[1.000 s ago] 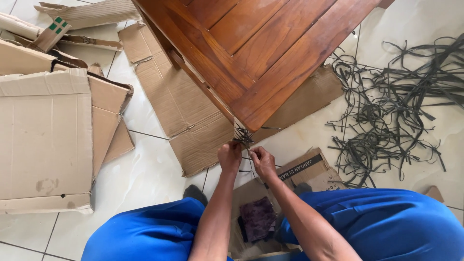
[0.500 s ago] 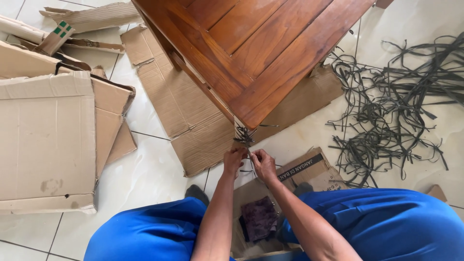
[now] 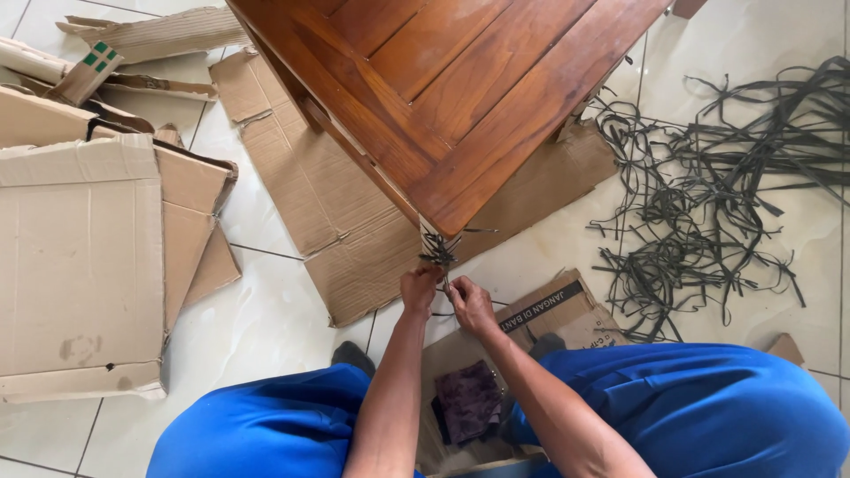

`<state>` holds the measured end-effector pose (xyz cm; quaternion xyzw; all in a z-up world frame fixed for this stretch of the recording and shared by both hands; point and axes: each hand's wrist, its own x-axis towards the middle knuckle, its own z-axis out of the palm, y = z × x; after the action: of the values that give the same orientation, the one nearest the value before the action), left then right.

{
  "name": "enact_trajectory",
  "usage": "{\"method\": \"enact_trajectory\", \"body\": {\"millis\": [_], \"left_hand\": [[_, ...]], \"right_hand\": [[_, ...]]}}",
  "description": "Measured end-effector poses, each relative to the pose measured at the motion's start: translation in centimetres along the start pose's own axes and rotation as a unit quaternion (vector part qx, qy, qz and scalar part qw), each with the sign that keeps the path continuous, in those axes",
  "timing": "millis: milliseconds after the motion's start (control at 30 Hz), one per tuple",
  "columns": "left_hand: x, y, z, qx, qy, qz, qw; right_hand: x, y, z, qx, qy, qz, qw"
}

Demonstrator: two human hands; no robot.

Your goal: The person is wrapping the legs of a wooden chair with cardboard and securing them with plastic straps.

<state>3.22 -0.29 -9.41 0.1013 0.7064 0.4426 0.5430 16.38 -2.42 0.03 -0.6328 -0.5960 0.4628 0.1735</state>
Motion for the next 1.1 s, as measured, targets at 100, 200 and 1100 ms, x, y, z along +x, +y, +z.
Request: {"method": "enact_trajectory", "body": {"millis": [100,200,1100], "left_hand": [[0.1,-0.1,0.3,0.011,0.016,0.004,1.0],[0.7,-1.2,0.0,0.137,0.03,0.058,0.988],[-11.0,17.4,-4.9,0.047,0.208,0.282,0.935]], "right_hand": [[-0.7,-0.8,-0.3,-0.004,-0.002,-0.007,1.0],[-1.6,-1.3,-0.5,-0.01,-0.009,0.001,1.0],[-4.4,-22.7,-15.0,0.379,0.201,-0.192,0.883]]}}
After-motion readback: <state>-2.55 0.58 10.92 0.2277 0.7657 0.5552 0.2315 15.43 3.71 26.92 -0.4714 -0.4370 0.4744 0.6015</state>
